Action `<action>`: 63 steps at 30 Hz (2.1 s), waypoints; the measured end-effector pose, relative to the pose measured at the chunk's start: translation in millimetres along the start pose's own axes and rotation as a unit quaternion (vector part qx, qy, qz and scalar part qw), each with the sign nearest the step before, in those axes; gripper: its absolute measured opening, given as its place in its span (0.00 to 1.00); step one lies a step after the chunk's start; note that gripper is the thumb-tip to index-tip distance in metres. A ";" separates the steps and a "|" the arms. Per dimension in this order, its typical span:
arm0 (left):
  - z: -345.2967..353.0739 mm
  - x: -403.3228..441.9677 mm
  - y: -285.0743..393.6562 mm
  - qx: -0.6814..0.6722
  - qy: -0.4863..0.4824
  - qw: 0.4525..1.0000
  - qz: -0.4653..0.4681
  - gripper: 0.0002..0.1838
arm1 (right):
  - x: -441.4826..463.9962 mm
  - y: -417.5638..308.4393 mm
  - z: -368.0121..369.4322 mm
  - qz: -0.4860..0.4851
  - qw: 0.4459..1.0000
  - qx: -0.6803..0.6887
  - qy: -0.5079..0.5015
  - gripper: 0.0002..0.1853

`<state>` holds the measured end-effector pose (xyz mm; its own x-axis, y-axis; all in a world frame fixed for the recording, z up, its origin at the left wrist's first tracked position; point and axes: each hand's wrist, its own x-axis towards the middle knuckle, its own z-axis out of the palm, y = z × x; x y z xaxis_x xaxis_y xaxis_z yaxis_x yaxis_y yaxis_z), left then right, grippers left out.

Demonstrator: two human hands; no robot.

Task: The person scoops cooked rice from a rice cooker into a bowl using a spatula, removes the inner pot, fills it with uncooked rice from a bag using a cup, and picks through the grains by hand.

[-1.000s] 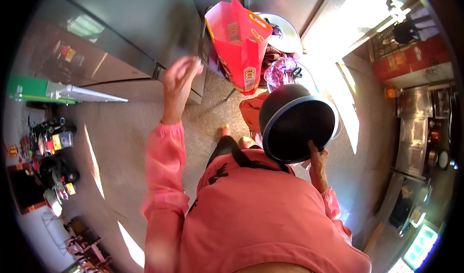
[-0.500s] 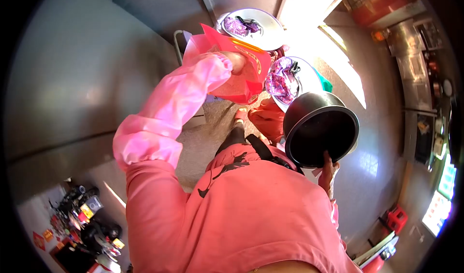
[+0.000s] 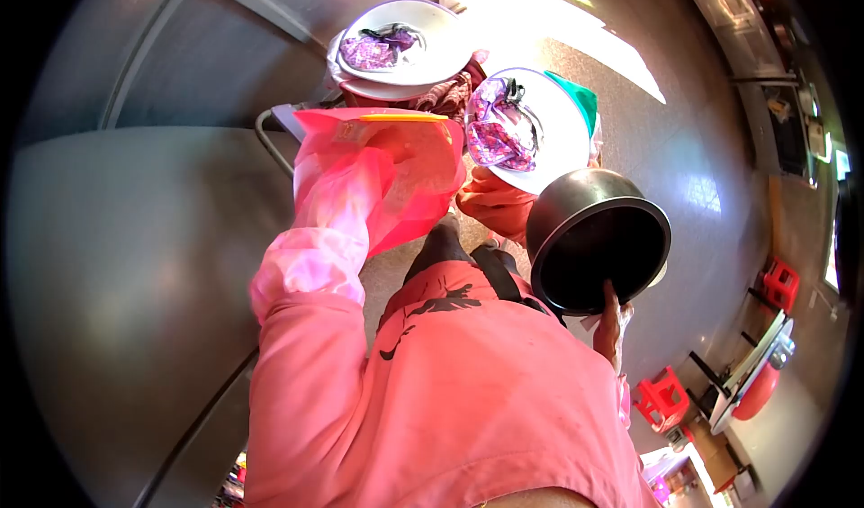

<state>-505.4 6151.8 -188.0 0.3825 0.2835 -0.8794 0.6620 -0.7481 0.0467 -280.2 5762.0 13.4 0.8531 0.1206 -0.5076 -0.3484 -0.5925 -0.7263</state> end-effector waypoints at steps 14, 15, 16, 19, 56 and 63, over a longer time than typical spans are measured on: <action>17.7 12.7 -7.8 -0.065 -0.033 0.997 -0.017 0.12 | -21.5 9.2 1.0 0.016 0.999 0.029 0.021 0.20; 22.1 11.5 -7.8 -0.065 -0.038 0.997 -0.020 0.13 | -22.0 7.4 0.4 0.036 0.999 0.021 0.008 0.25; 23.6 12.4 -8.0 -0.071 -0.039 0.996 -0.021 0.13 | -21.9 5.2 -0.6 0.055 0.998 0.012 -0.006 0.30; 27.4 15.3 -5.8 -0.090 -0.044 0.995 -0.024 0.13 | -20.4 6.9 -0.6 0.066 0.998 0.001 -0.015 0.36; -36.3 -166.2 -21.6 -0.835 0.041 0.528 0.147 0.17 | 35.9 15.3 -18.6 -0.075 0.987 -0.006 -0.143 0.19; -37.7 -207.3 -16.5 -0.846 0.094 0.493 0.181 0.19 | 52.1 0.5 -17.4 -0.152 0.964 -0.013 -0.217 0.17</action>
<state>-571.3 6128.0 11.4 0.6207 0.4839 -0.6169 0.0585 0.7560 0.6519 -229.2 5754.1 -5.4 0.6687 0.6110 -0.4237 -0.0934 -0.4963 -0.8631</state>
